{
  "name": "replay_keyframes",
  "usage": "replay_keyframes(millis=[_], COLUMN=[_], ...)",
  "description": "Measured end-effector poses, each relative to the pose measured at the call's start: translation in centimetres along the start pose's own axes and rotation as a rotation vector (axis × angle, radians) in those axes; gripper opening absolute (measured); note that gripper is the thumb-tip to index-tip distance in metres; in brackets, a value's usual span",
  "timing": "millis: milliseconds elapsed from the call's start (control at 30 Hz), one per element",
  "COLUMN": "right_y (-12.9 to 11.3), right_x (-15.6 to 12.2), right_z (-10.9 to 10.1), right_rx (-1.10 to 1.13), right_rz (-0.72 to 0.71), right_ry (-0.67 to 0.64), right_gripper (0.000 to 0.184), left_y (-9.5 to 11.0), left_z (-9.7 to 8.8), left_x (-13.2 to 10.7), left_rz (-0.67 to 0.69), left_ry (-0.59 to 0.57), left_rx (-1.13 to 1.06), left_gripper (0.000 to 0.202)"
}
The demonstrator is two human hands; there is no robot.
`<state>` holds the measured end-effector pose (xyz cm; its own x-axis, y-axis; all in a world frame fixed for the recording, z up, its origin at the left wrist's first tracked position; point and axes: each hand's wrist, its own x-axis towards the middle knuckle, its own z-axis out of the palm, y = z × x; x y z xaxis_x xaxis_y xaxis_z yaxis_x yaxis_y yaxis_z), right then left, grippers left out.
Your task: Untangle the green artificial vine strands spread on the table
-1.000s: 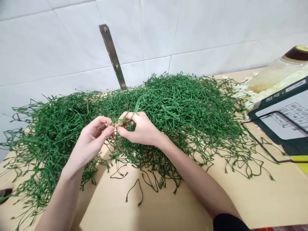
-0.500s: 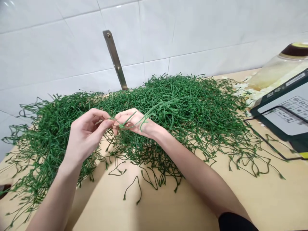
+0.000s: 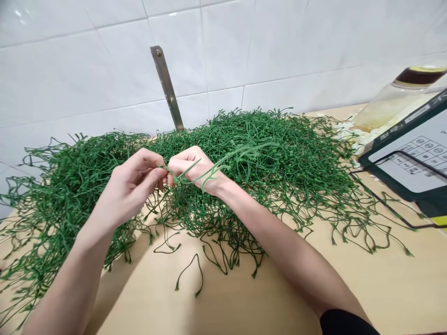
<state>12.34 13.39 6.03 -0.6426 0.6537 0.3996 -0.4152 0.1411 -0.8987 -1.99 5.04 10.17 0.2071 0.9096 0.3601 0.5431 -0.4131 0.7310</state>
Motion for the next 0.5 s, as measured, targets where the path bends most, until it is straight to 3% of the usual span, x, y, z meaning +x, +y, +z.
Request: replay_keyframes(millis=[167, 300, 500], right_y=[0.6, 1.0, 0.9], right_x=[0.1, 0.1, 0.0], right_z=[0.0, -0.4, -0.5], right_rx=[0.067, 0.005, -0.112], right_rz=[-0.055, -0.123, -0.179], right_ry=[-0.082, -0.113, 0.018], right_gripper=[0.013, 0.016, 0.015], left_y=[-1.0, -1.1, -1.6], left_z=[-0.1, -0.1, -0.3], left_x=[0.6, 0.8, 1.0], left_rz=[-0.077, -0.11, -0.176], left_ry=[0.01, -0.004, 0.038], left_rx=[-0.246, -0.327, -0.444], left_gripper=[0.006, 0.008, 0.005])
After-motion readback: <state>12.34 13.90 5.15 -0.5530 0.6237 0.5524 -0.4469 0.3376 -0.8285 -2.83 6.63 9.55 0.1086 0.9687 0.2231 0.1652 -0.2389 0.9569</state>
